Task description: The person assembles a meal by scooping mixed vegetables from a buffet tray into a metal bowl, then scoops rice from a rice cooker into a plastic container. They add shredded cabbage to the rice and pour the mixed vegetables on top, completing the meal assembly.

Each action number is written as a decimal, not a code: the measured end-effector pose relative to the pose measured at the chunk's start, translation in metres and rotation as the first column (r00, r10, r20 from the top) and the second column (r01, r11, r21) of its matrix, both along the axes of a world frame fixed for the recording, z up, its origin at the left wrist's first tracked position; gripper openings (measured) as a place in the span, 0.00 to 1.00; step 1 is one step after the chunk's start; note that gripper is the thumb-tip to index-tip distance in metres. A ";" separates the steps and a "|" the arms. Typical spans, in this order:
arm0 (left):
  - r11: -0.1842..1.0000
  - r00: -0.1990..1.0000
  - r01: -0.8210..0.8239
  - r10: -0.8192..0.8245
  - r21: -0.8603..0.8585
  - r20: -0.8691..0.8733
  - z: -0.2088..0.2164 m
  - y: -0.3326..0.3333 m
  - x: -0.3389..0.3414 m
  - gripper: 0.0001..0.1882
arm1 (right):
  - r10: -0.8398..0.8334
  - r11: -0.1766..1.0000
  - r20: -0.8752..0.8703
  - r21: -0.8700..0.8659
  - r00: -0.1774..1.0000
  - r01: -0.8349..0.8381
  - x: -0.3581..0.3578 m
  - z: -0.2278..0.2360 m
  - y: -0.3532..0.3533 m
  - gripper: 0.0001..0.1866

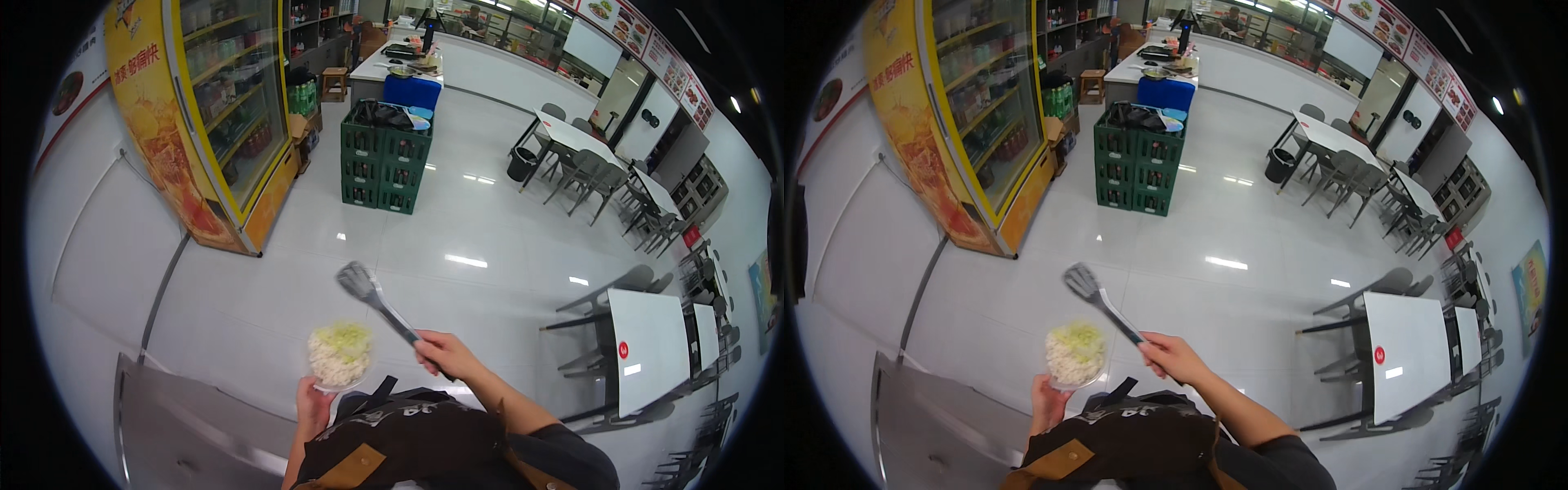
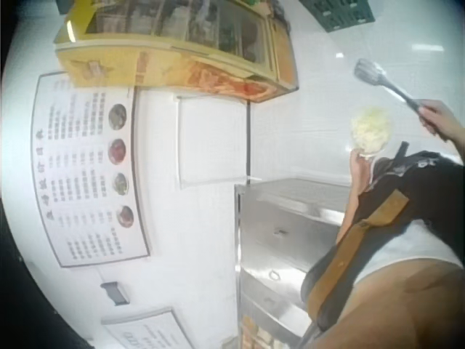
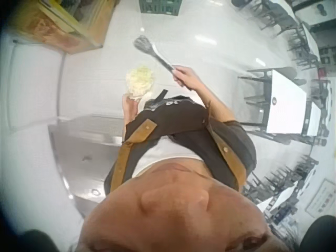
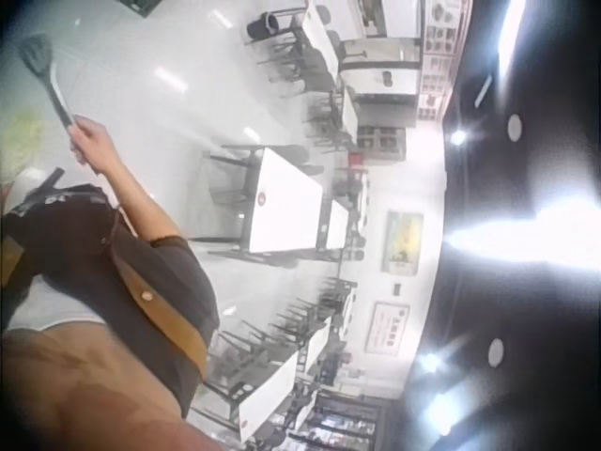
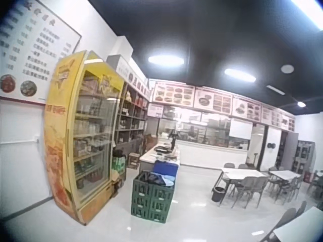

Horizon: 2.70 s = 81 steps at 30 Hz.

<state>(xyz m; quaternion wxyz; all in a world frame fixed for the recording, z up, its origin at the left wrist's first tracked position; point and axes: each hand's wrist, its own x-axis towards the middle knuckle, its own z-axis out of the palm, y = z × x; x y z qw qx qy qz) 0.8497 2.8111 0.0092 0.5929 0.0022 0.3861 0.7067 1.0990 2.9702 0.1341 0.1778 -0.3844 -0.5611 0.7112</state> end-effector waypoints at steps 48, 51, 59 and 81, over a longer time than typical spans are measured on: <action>0.772 0.693 0.634 -0.597 -0.052 -0.405 0.089 1.357 -0.595 0.16 | -0.780 0.609 -0.118 0.081 0.614 0.789 -0.589 -0.007 1.031 0.17; 0.694 0.603 0.712 -0.682 -0.106 -0.414 0.092 1.445 -0.577 0.16 | -0.862 0.492 -0.095 0.086 0.498 0.866 -0.585 -0.008 1.062 0.13; 0.512 0.420 0.839 -0.824 -0.184 -0.380 0.055 1.609 -0.535 0.19 | -0.987 0.125 -0.075 0.201 0.143 0.972 -0.539 -0.015 1.169 0.14; -0.609 -0.742 0.670 -0.555 -0.425 -0.375 0.070 1.780 -0.280 0.15 | -0.504 0.788 0.695 0.613 -0.514 0.056 -0.476 0.022 1.375 0.08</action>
